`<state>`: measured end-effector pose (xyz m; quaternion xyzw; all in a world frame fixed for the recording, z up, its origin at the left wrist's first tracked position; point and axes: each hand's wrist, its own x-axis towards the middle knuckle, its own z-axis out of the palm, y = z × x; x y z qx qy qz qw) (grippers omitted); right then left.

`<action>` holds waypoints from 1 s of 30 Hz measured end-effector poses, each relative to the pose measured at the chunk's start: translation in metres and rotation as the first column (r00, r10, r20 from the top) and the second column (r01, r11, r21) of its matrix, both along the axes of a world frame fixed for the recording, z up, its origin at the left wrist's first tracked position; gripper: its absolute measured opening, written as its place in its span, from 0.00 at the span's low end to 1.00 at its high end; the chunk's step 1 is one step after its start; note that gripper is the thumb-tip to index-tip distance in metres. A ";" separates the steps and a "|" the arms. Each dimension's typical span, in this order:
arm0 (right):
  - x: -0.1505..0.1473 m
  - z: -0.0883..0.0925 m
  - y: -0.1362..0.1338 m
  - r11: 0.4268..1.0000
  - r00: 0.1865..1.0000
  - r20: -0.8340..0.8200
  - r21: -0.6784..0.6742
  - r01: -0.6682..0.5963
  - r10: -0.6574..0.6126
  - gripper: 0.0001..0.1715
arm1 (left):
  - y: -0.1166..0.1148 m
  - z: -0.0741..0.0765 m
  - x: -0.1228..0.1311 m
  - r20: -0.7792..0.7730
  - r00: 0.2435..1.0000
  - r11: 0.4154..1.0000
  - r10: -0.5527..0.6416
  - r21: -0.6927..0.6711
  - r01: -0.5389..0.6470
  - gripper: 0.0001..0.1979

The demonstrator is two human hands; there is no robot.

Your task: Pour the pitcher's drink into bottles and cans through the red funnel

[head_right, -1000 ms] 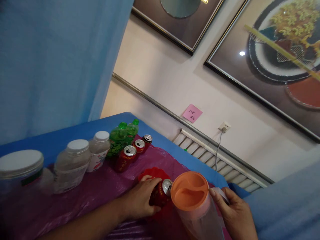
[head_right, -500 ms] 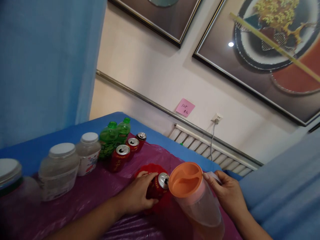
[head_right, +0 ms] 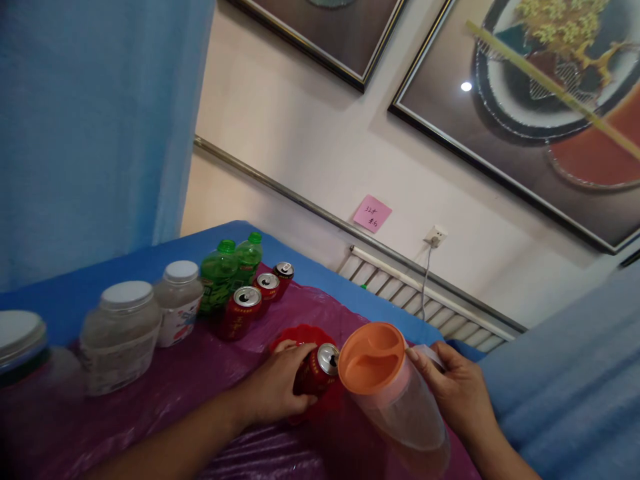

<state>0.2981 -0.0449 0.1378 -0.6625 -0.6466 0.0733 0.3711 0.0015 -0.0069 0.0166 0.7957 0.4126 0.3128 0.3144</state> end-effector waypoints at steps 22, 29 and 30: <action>0.003 -0.004 -0.003 0.997 0.990 0.139 0.070 0.028 -0.037 0.34 | -0.001 0.001 0.000 -0.013 1.000 1.000 0.008 -0.020 -0.008 0.29; 0.004 -0.006 -0.003 0.997 0.992 0.122 0.062 0.035 -0.042 0.31 | -0.002 0.002 0.000 -0.016 1.000 1.000 0.009 -0.019 -0.009 0.30; 0.004 -0.006 -0.003 0.997 0.992 0.119 0.065 0.034 -0.041 0.31 | -0.002 0.001 0.000 -0.013 1.000 1.000 0.007 -0.016 -0.007 0.30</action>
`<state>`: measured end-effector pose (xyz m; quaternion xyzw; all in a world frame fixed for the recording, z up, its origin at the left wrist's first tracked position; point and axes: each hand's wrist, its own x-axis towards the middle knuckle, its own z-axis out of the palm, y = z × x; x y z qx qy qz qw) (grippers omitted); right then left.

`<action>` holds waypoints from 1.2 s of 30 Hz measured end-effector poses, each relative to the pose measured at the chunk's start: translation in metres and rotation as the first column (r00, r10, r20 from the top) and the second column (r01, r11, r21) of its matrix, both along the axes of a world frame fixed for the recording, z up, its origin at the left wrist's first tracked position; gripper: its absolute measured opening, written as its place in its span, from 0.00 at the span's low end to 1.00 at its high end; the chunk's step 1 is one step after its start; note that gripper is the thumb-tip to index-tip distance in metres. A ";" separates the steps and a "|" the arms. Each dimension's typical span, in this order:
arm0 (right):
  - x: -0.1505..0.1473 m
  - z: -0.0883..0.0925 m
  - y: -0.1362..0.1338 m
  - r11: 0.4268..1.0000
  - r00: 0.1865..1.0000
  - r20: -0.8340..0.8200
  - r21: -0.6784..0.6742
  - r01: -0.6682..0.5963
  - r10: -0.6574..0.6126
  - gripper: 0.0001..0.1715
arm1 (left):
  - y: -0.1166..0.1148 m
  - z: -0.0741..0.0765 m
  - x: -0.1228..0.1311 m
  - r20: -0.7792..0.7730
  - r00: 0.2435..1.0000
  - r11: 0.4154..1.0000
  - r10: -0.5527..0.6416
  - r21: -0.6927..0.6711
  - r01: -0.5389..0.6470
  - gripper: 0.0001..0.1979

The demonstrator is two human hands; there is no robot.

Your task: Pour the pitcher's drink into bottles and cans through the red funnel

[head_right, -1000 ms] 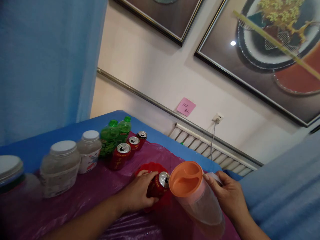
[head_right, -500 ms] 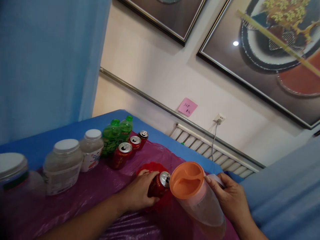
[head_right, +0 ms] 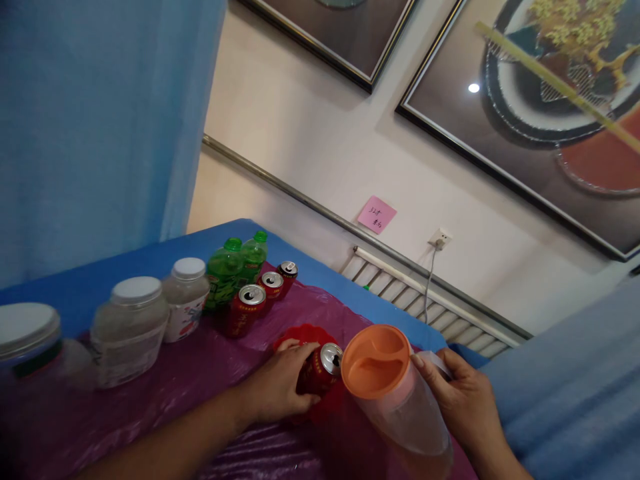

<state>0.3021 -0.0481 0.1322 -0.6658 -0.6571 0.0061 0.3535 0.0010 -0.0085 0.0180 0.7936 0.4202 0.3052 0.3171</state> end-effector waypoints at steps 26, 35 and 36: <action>0.009 -0.007 -0.002 1.000 1.000 0.021 0.011 0.007 -0.007 0.31 | 0.000 -0.004 0.001 0.016 1.000 1.000 -0.003 0.030 0.003 0.29; 0.008 -0.006 -0.003 1.000 1.000 0.004 0.010 0.017 -0.017 0.30 | 0.001 -0.003 0.001 0.014 1.000 1.000 -0.010 0.019 0.010 0.30; 0.008 -0.006 -0.003 1.000 1.000 0.001 0.012 0.016 -0.016 0.30 | 0.001 -0.004 0.002 0.017 1.000 1.000 -0.014 0.025 0.014 0.29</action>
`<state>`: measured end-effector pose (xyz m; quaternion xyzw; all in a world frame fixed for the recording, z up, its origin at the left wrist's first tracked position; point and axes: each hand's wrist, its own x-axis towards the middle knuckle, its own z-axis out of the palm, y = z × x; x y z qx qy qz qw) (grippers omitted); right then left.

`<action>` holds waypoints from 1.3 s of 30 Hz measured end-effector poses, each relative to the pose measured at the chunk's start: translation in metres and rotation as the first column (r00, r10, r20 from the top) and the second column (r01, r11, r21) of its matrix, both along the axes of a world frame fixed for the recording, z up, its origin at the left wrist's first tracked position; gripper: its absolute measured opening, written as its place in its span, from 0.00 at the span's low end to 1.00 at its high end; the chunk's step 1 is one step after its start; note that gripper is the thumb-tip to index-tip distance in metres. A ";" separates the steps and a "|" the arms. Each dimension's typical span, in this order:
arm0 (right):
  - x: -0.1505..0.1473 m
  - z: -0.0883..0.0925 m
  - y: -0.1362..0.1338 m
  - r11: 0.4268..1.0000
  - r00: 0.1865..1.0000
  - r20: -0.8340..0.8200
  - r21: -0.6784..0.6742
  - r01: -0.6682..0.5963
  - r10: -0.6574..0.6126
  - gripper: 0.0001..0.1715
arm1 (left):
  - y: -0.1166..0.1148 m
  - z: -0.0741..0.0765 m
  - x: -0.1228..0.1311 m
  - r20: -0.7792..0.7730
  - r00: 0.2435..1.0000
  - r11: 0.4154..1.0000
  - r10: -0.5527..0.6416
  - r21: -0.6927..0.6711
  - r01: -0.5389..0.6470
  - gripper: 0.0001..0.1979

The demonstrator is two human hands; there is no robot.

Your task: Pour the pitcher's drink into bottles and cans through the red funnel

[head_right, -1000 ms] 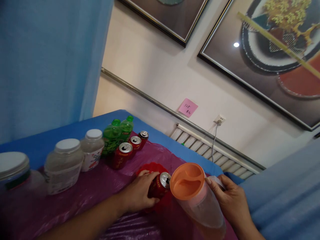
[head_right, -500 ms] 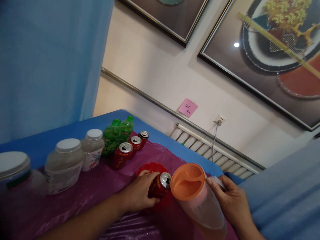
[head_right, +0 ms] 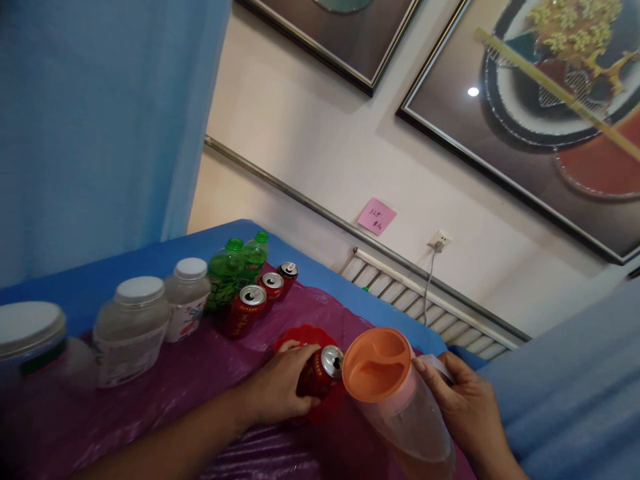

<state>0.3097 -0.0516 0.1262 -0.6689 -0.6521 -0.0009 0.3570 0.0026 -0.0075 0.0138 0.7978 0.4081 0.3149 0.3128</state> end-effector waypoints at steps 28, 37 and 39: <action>-0.002 -0.005 -0.002 1.000 0.998 -0.062 -0.016 -0.006 0.005 0.30 | -0.003 0.003 -0.001 0.009 1.000 1.000 0.007 0.000 -0.007 0.26; 0.005 -0.010 -0.001 0.999 0.996 -0.084 -0.024 -0.024 0.022 0.30 | -0.004 0.004 -0.001 0.012 1.000 1.000 0.009 -0.007 -0.009 0.26; 0.004 -0.011 0.000 1.000 0.997 -0.079 -0.010 -0.028 0.027 0.30 | -0.005 0.006 -0.002 0.000 1.000 1.000 0.008 -0.011 -0.008 0.26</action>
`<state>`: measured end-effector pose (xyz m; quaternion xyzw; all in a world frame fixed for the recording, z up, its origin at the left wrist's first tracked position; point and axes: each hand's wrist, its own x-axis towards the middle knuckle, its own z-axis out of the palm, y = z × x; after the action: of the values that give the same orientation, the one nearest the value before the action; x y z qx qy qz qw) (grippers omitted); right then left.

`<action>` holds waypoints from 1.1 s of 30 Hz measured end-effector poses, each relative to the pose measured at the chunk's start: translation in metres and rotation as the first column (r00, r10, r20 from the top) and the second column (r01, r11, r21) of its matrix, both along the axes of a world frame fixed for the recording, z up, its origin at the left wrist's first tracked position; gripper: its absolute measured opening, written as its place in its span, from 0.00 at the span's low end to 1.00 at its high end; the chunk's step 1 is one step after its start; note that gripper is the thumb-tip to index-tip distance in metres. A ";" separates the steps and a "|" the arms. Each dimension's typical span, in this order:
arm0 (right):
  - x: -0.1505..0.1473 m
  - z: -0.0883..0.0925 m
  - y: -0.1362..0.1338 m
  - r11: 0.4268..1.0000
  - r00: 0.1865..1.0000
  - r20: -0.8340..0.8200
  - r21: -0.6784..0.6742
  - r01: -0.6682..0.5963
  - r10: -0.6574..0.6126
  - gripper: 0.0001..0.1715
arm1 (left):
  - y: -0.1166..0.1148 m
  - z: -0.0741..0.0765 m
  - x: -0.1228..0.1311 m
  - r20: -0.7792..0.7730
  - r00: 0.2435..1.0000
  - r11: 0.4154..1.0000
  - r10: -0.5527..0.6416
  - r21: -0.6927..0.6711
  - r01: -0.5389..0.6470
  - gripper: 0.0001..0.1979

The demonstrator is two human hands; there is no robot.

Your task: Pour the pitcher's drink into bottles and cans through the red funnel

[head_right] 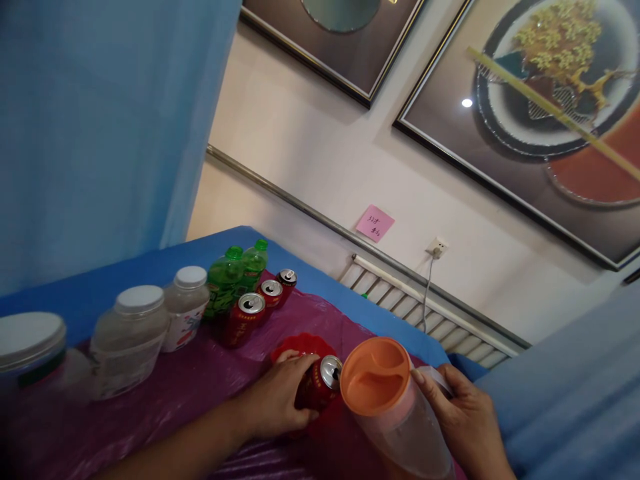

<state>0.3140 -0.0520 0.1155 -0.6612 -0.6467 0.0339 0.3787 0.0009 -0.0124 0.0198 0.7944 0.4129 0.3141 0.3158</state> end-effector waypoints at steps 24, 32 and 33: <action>-0.002 0.001 -0.001 1.000 0.999 0.038 0.008 0.011 -0.011 0.31 | -0.001 0.002 -0.001 -0.034 0.999 1.000 0.014 -0.022 -0.015 0.29; -0.004 0.002 -0.003 1.000 0.997 0.076 0.018 0.016 -0.017 0.32 | -0.002 0.002 -0.001 -0.033 0.999 1.000 0.013 -0.016 -0.014 0.28; -0.004 0.003 -0.003 0.999 0.996 0.082 0.025 0.020 -0.022 0.32 | -0.002 0.001 -0.001 -0.036 0.999 1.000 0.020 -0.013 -0.021 0.28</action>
<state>0.3097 -0.0554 0.1181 -0.6641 -0.6552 -0.0051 0.3602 -0.0002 -0.0140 0.0212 0.7935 0.4287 0.3003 0.3106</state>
